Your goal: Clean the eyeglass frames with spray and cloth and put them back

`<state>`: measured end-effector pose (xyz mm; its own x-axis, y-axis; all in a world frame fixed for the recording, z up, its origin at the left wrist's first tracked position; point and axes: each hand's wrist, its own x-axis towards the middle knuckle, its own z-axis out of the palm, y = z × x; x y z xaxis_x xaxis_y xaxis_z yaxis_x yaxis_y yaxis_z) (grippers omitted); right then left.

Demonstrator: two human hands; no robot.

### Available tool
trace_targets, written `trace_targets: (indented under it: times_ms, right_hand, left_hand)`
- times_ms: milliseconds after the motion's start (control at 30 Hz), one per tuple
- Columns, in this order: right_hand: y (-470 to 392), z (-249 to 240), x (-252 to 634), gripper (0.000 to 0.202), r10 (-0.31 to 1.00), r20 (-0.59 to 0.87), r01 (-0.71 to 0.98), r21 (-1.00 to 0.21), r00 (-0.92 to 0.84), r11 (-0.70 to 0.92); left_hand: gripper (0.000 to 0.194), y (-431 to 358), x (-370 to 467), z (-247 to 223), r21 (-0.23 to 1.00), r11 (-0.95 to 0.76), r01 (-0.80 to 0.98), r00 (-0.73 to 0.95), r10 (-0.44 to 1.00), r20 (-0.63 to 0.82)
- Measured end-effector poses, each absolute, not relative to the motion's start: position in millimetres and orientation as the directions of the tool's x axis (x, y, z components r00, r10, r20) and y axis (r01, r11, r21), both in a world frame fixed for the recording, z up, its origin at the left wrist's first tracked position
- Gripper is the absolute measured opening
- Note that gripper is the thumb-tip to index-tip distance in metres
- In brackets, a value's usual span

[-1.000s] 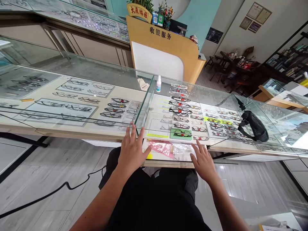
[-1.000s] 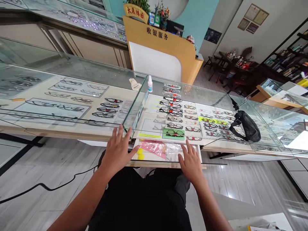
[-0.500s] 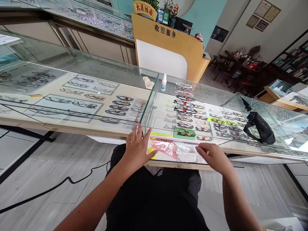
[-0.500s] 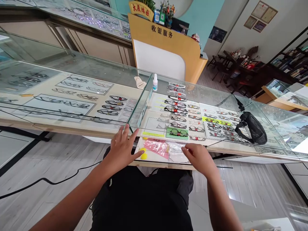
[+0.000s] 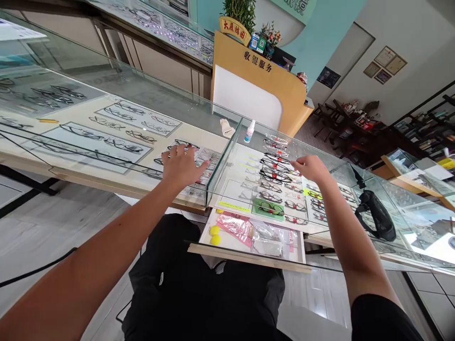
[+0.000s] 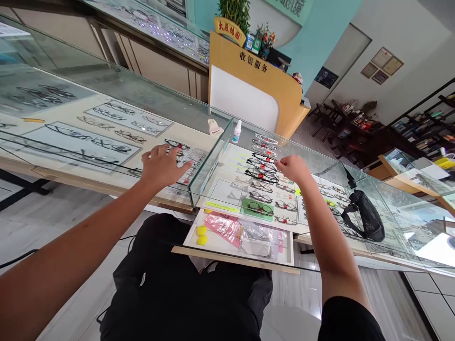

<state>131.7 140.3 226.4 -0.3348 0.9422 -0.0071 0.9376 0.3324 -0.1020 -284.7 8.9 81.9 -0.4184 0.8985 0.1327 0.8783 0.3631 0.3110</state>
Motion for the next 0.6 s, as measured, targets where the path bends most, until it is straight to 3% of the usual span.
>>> trace_targets:
  times_ms: [133,600]
  right_hand:
    - [210,227,105,0.046,0.950,-0.008,0.950,0.012,-0.312,0.313]
    - [336,166,48,0.045,0.902,-0.085,0.888,0.161,-0.423,0.431]
  left_hand:
    - [0.084,5,-283,81,0.341,0.347,0.874,-0.419,0.893,0.164]
    - [0.077,-1,-282,84,0.341,0.369,0.865,-0.441,0.883,0.164]
